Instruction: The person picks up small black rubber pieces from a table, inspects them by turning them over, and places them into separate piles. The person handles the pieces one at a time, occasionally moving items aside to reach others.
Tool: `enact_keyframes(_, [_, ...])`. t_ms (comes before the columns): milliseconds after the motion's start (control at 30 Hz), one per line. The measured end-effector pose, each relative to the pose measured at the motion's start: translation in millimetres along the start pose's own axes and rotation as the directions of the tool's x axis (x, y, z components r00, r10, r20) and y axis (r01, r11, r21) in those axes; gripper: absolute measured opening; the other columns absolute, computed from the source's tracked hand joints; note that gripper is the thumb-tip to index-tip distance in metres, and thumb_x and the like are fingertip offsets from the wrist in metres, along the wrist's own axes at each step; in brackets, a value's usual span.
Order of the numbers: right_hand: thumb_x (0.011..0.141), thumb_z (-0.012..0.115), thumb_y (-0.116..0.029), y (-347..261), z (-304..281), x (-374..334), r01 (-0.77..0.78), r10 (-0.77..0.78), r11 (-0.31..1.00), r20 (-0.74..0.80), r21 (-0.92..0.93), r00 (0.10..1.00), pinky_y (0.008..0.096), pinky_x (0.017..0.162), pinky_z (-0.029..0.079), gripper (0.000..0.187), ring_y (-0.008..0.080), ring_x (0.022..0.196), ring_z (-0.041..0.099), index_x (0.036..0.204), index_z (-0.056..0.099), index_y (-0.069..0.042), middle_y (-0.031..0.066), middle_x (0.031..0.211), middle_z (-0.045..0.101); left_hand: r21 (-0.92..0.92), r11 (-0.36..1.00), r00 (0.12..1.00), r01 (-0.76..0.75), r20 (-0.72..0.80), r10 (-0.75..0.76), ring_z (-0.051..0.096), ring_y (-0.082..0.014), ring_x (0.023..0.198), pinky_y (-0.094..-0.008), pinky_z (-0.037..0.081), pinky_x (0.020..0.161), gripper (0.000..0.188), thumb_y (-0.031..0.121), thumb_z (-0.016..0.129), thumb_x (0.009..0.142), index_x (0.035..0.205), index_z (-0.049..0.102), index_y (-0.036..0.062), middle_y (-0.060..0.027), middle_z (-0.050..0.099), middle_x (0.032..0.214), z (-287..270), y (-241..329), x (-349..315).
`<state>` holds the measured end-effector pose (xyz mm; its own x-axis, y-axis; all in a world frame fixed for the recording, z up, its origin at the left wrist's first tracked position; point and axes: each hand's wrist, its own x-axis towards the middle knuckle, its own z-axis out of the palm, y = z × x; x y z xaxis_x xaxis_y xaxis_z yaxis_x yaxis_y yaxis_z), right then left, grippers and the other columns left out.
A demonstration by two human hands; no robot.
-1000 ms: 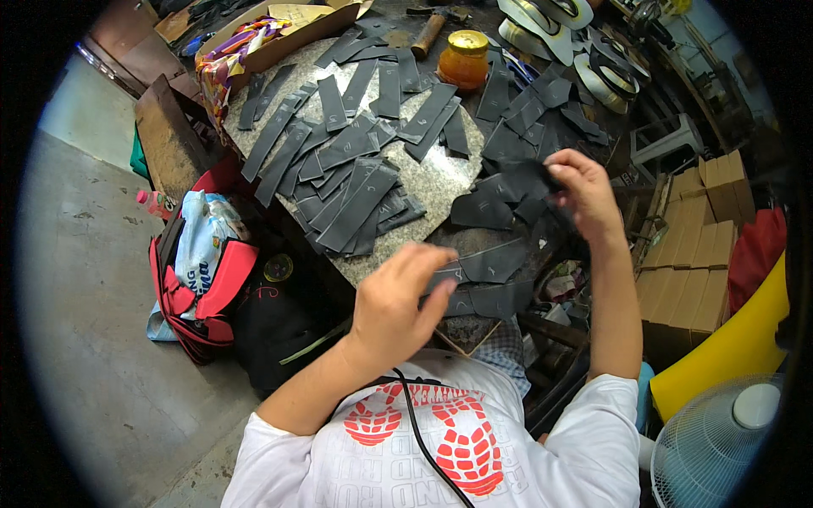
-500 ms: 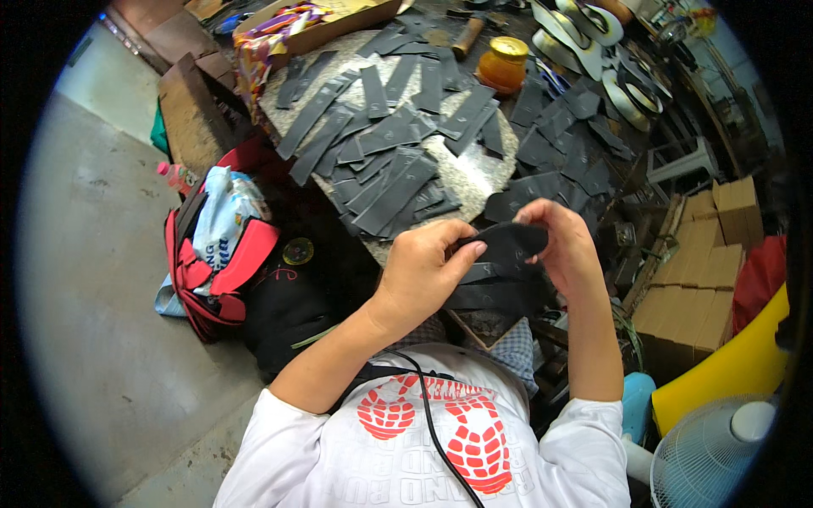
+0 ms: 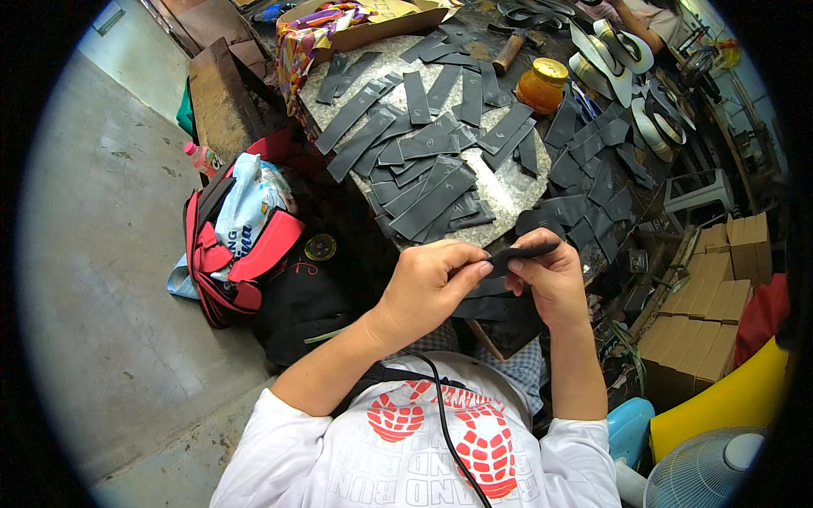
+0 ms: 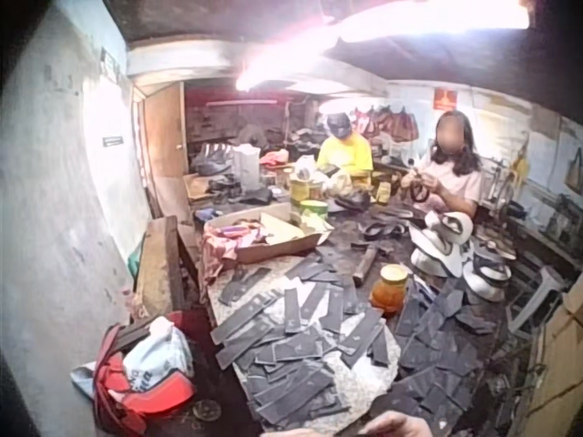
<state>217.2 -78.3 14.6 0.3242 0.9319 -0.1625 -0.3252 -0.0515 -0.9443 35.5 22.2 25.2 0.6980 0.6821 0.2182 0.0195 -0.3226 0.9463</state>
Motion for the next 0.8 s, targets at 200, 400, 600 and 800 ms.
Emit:
enact_keyframes(200, [0.083,0.070,0.007,-4,-11,0,0.144,-0.151,0.988,-0.132,-0.060,0.980,0.0223,0.051,0.046,0.017,0.0114,0.062,0.063,0.095,0.062,-0.003,0.0034,0.080,0.065,0.524,0.830,0.935,-0.192,-0.158,0.317,0.066,-0.0316,0.075,-0.0392,0.053,0.067,0.010,0.015,0.069,0.085,0.085,0.069,0.0050,-0.0122,0.066,0.082,-39,-18,50])
enact_keyframes(400, [0.089,0.064,0.004,-3,-23,-7,0.188,-0.182,0.982,-0.289,-0.005,0.940,0.0265,0.055,0.053,0.015,0.0167,0.069,0.067,0.101,0.059,-0.001,0.0104,0.092,0.067,0.787,0.612,0.964,-0.081,-0.095,0.249,0.066,-0.0313,0.088,-0.0411,0.054,0.077,0.015,0.022,0.070,0.084,0.090,0.073,0.0087,-0.0104,0.065,0.091,-60,-39,121])
enact_keyframes(600, [0.100,0.050,-0.016,-5,-42,2,0.078,-0.013,0.949,-0.209,0.306,0.978,0.0385,0.072,0.062,0.023,0.0344,0.088,0.071,0.106,0.055,0.006,0.0228,0.101,0.066,0.867,0.495,0.995,-0.064,0.017,0.100,0.066,-0.0293,0.095,-0.0423,0.054,0.080,0.021,0.029,0.069,0.085,0.092,0.073,0.0095,-0.0095,0.065,0.094,-42,-42,133])
enact_keyframes(800, [0.103,0.041,-0.025,-2,-50,5,0.027,0.023,0.867,-0.094,0.498,0.995,0.0432,0.078,0.061,0.039,0.0388,0.093,0.069,0.114,0.054,0.010,0.0274,0.104,0.065,0.848,0.528,0.995,-0.046,-0.011,0.104,0.065,-0.0296,0.093,-0.0396,0.052,0.080,0.019,0.023,0.066,0.089,0.099,0.074,0.0096,-0.0083,0.067,0.096,-47,-41,125])
